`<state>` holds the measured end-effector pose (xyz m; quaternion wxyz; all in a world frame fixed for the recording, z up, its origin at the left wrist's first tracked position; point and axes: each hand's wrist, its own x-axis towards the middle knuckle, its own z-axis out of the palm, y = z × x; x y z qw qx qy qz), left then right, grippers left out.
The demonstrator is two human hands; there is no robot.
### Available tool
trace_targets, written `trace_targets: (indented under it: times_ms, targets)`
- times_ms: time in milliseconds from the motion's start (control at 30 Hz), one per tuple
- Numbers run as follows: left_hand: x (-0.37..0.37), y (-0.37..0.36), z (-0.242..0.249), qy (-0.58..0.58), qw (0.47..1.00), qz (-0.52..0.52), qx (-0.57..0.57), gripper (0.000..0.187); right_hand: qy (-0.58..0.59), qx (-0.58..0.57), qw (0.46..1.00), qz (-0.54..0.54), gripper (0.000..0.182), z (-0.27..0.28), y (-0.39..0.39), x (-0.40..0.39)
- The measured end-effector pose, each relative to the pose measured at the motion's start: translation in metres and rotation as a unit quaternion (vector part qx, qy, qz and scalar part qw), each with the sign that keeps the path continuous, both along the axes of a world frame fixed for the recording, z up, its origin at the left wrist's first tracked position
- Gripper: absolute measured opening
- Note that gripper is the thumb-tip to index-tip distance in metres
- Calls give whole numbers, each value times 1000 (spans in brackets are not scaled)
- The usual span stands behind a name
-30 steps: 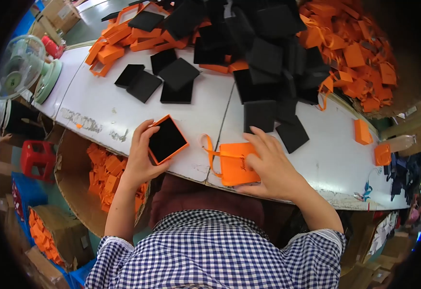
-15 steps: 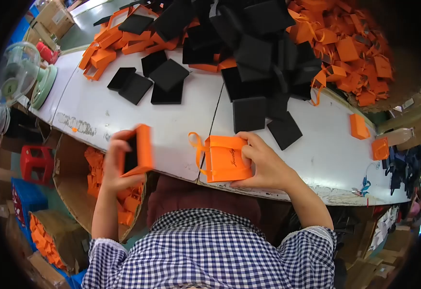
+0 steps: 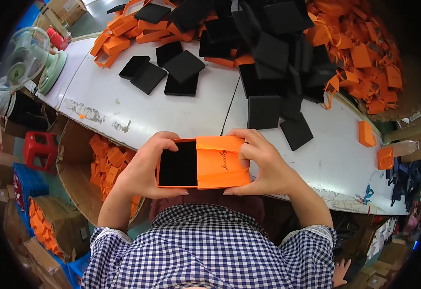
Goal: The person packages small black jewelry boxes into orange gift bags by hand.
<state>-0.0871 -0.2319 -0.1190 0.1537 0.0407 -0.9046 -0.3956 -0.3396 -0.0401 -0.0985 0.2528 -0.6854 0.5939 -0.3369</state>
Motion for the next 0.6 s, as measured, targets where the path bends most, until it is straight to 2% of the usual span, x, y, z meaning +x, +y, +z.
trace_targets:
  times_ms: [33,67,133,167,200,267,300,333,400,433,467,500,567,600]
  targets:
    - [1,2,-5,43,998,5,45,97,-11,-21,1000,-13,60,0,-1,6]
    - [-3,10,-7,42,998,5,45,97,-22,-44,998,-28,59,0,-2,12]
    - [-15,37,-9,127,989,4,72,122,-40,-43,998,-8,58,-14,-8,33]
    - [-14,42,-20,127,988,-2,89,135,-56,-44,997,10,57,-23,-11,43]
    - [-10,42,-26,129,988,-8,87,135,-54,-47,997,5,57,-32,-13,49]
    - [2,36,-34,26,998,-2,52,139,-49,-67,996,13,58,-51,-13,55]
    - [14,37,-30,-21,997,15,72,132,-55,-73,995,31,68,-56,-12,58]
    - [31,31,-16,-59,996,22,60,127,-96,-31,993,65,84,-48,-12,60]
    - [79,5,23,-131,989,72,8,122,18,-76,997,16,89,-20,-9,41]
    - [110,-13,38,-160,980,115,-37,126,66,-119,989,-63,92,-21,-4,20]
    - [135,-23,59,-253,942,182,-128,132,156,-118,971,-136,99,-24,-1,-9]
    - [148,-36,64,-256,930,228,-133,132,248,-99,944,-192,108,-28,2,-31]
    - [147,-63,56,-239,915,301,-123,131,282,-13,926,-250,120,-40,-4,-49]
    - [134,-87,44,-216,915,321,-117,128,275,-14,929,-249,112,-41,-12,-52]
